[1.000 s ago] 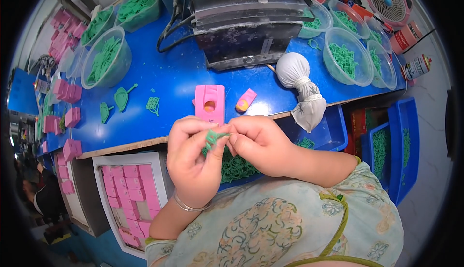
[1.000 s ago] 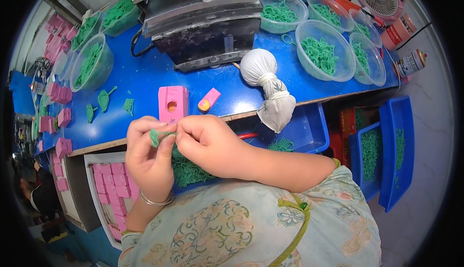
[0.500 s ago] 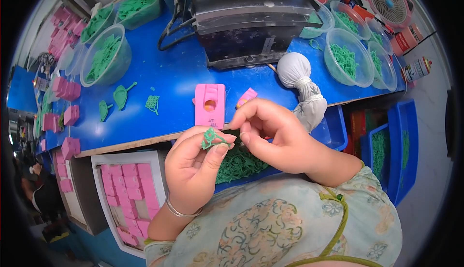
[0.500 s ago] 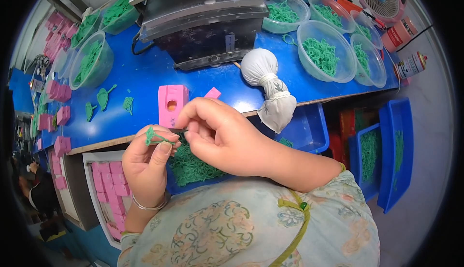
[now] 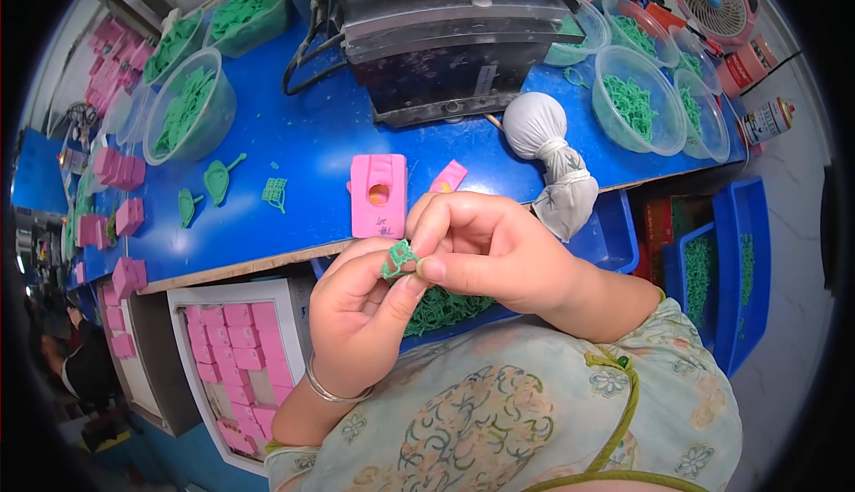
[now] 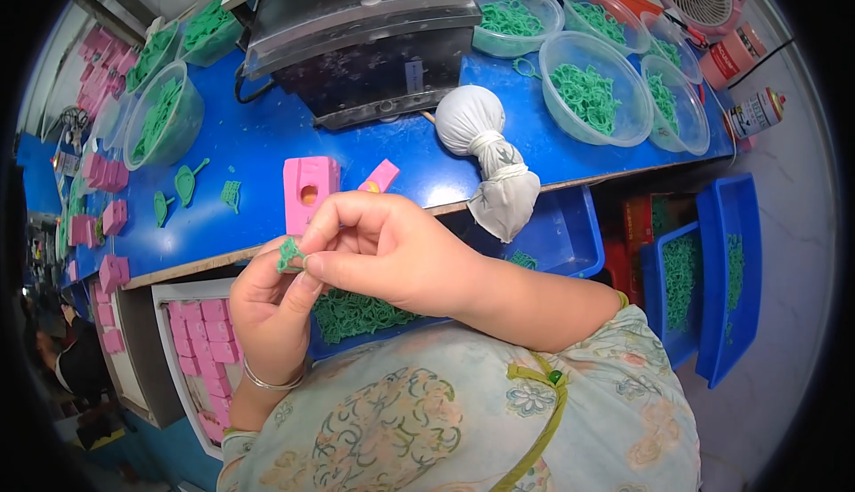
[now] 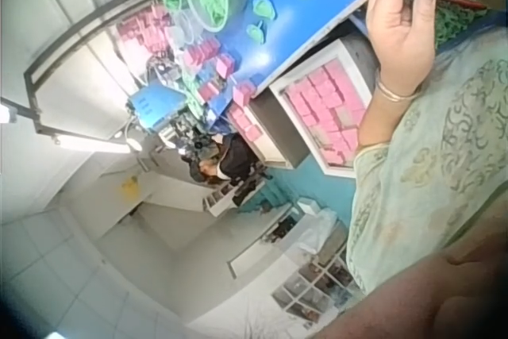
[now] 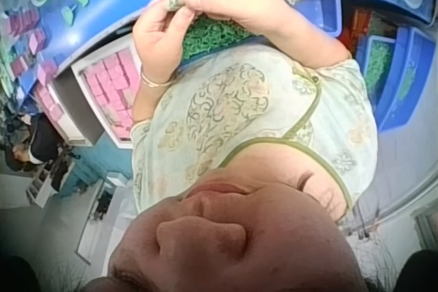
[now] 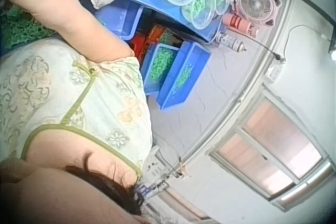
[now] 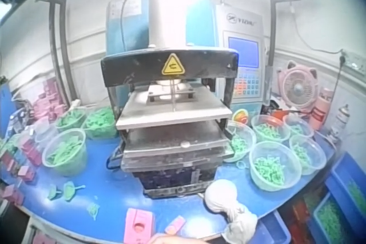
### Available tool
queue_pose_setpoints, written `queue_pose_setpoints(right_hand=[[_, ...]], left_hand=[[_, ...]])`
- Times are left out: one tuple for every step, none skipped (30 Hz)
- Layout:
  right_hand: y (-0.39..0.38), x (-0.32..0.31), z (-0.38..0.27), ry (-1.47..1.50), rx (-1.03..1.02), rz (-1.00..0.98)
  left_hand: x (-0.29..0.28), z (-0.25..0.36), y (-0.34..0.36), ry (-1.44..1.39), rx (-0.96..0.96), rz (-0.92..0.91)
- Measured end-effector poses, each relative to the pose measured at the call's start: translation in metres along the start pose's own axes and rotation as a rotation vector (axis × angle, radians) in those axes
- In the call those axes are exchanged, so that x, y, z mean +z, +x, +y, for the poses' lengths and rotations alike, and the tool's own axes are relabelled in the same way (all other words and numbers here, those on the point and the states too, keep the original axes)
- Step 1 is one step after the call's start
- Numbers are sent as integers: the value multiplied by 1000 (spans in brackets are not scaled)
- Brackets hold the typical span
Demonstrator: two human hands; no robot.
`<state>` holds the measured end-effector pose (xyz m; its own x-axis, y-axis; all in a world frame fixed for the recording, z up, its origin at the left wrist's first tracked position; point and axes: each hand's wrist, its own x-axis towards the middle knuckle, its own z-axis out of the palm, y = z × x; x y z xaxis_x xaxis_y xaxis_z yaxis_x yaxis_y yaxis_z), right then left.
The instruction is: Removing wax jewelry patterns from rubber molds and cleaning them using precision tools.
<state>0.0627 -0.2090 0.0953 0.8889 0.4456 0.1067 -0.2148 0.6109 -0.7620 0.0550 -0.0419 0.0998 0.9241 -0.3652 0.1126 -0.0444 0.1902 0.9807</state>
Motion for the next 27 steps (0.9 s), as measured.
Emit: queue_pose_setpoints(right_hand=[[0,0,0,0,0,1],[0,0,0,9,-2,3],[0,0,0,18,-4,5],[0,0,0,18,-4,6],[0,-2,-1,42,19,-6],[0,-2,-1,66,42,-17],[0,-1,-1,67,42,-17],[0,1,-3,62,58,10],[0,2,-4,57,74,36],[0,1,-4,57,74,36],[0,-2,-4,82,118,13],[0,-4,-5,107,163,-10],[0,-3,-4,108,163,-10],[0,-1,-4,78,167,19],[0,0,-4,49,171,48],[0,-1,-4,49,171,49],[0,-3,-3,52,165,31],[-1,-4,-3,56,159,14],[0,-2,-5,56,159,14],[0,2,-9,7,114,48],[1,5,-10,-42,68,81],[1,4,-8,-41,69,81],[0,2,-5,-162,-25,86],[0,2,-3,-282,-119,90],[0,2,-3,-282,-119,91],[0,3,-4,-283,-118,93],[1,3,-4,-284,-116,94]], left_hand=[[0,0,0,21,10,-9],[0,1,0,41,20,-18],[0,0,0,41,19,-19],[-1,-1,0,30,19,-21],[-2,-2,0,20,18,-23],[-1,-2,0,20,18,-23],[0,-1,0,5,3,-15],[0,-1,-1,-9,-11,-8],[0,-1,-1,-9,-11,-8],[-2,-2,-1,-15,-20,-3],[-2,-2,-1,-20,-28,1],[-3,-2,-1,-19,-28,2],[-3,-2,-1,-21,-19,-8],[-3,-3,-1,-23,-10,-19],[-3,-3,-1,-23,-10,-20],[-3,-4,0,-8,-4,-23],[-3,-5,0,7,3,-26],[-3,-4,0,7,2,-27],[-2,-3,0,11,-5,-21],[-1,-2,0,16,-13,-13],[-1,-2,0,16,-13,-13],[0,-2,1,85,29,-16],[0,-1,2,153,72,-21],[0,0,2,153,72,-22],[1,1,3,173,85,-25],[0,2,3,194,99,-26],[0,1,3,194,99,-26]])
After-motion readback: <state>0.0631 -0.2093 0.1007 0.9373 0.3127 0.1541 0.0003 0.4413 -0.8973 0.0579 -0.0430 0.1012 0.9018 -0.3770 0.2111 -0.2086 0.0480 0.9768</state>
